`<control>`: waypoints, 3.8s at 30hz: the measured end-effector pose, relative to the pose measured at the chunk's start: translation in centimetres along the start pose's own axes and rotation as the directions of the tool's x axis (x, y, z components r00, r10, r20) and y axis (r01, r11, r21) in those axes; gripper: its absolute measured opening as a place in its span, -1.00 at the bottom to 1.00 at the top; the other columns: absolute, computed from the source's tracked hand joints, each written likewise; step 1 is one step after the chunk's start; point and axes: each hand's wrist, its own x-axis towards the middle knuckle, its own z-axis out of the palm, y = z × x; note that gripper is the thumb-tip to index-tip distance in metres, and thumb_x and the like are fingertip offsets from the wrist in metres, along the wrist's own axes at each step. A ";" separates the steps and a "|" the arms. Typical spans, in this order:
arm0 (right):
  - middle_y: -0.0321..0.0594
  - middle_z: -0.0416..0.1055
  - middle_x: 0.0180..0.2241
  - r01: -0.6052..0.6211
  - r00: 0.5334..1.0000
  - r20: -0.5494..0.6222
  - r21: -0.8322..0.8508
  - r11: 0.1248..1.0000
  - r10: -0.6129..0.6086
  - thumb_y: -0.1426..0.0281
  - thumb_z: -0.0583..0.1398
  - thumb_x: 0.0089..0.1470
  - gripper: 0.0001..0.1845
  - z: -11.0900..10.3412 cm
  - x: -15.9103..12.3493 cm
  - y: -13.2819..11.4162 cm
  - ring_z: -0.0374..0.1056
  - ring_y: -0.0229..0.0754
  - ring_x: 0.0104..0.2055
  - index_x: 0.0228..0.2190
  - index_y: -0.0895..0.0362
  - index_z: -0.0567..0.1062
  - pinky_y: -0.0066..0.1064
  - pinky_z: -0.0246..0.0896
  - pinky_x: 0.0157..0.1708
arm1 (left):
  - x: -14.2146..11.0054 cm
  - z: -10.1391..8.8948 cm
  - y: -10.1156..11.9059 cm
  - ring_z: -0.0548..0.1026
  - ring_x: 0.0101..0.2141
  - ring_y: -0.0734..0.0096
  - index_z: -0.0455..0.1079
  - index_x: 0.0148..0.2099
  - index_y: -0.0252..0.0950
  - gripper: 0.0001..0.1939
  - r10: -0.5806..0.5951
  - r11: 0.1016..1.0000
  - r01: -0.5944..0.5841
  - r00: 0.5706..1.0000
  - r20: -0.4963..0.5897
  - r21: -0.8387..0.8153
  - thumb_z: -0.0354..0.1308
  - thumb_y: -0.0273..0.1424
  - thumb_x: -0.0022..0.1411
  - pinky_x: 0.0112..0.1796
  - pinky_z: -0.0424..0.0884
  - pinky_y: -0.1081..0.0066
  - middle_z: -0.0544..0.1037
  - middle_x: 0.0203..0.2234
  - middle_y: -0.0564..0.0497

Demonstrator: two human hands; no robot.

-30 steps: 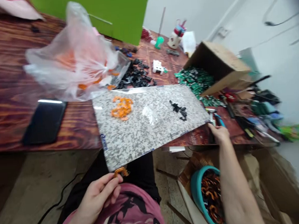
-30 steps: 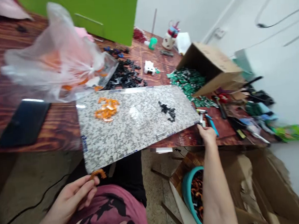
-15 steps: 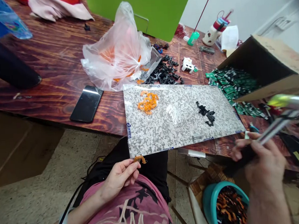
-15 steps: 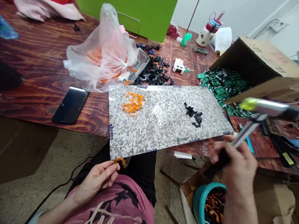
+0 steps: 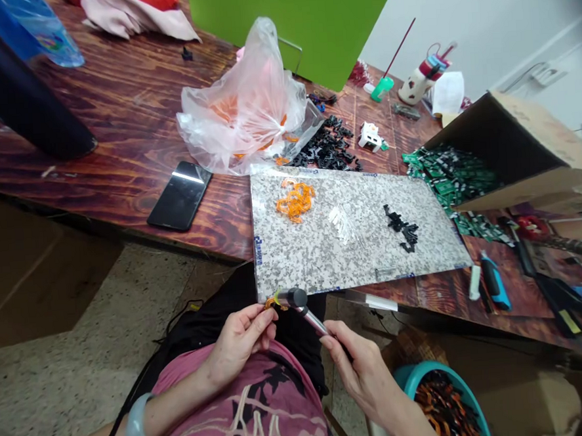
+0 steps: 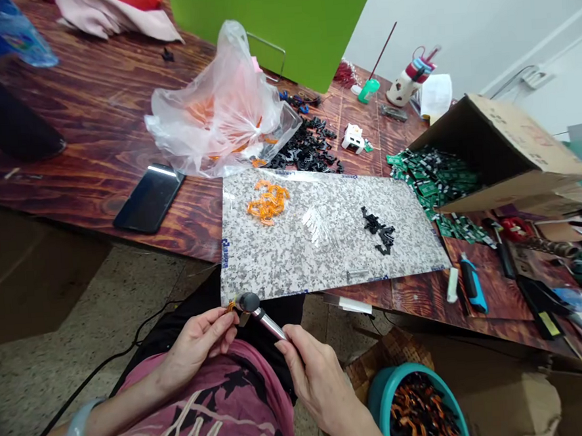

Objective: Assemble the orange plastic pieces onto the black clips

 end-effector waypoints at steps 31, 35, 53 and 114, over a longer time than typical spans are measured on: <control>-0.27 0.34 -0.49 0.085 0.996 -0.007 -0.065 0.994 -0.085 0.40 0.00 0.22 -0.82 0.4 0.6 -0.4 0.28 -0.28 -0.53 -0.23 0.12 0.38 -0.51 0.17 -0.52 | 0.2 -0.2 -0.1 0.22 -0.67 0.64 0.37 -0.36 -0.38 -0.55 0.032 0.999 -0.031 0.999 0.030 -0.016 0.22 -0.04 0.00 -0.65 -0.01 0.56 0.39 -0.66 0.12; -0.31 0.31 -0.51 0.031 0.989 -0.149 0.037 0.999 -0.025 0.37 -0.01 0.22 -0.80 -0.8 0.8 -0.3 0.20 -0.33 -0.56 -0.26 0.12 0.40 -0.54 0.11 -0.56 | 0.0 -0.3 -0.4 0.22 -0.66 0.64 0.37 -0.33 -0.37 -0.61 0.019 1.000 -0.019 0.999 0.041 -0.007 0.20 -0.09 0.07 -0.64 -0.02 0.57 0.38 -0.63 0.13; 0.04 0.41 -0.56 -0.836 0.240 -0.912 -0.020 0.548 0.333 0.21 0.13 -0.05 -0.59 -18.1 1.1 25.0 0.33 0.15 -0.40 -0.38 0.29 0.59 -0.09 0.18 -0.35 | 1.1 -1.2 2.8 0.47 -0.36 0.46 0.38 -0.06 -0.34 -0.78 0.514 0.533 -0.692 0.722 0.463 0.487 -0.01 -0.51 0.29 -0.29 0.38 0.52 0.52 -0.39 -0.01; -0.10 0.48 -0.18 -0.479 0.380 -0.859 0.134 0.867 0.343 0.20 0.08 0.14 -0.64 -9.9 -2.2 17.1 0.37 -0.16 -0.16 -0.20 0.18 0.51 -0.35 0.23 -0.12 | 3.1 3.0 3.3 0.57 -0.34 0.35 0.40 0.05 -0.16 -0.63 0.004 0.465 -0.531 0.801 0.598 0.708 -0.05 -0.20 0.29 -0.28 0.47 0.54 0.62 -0.38 0.06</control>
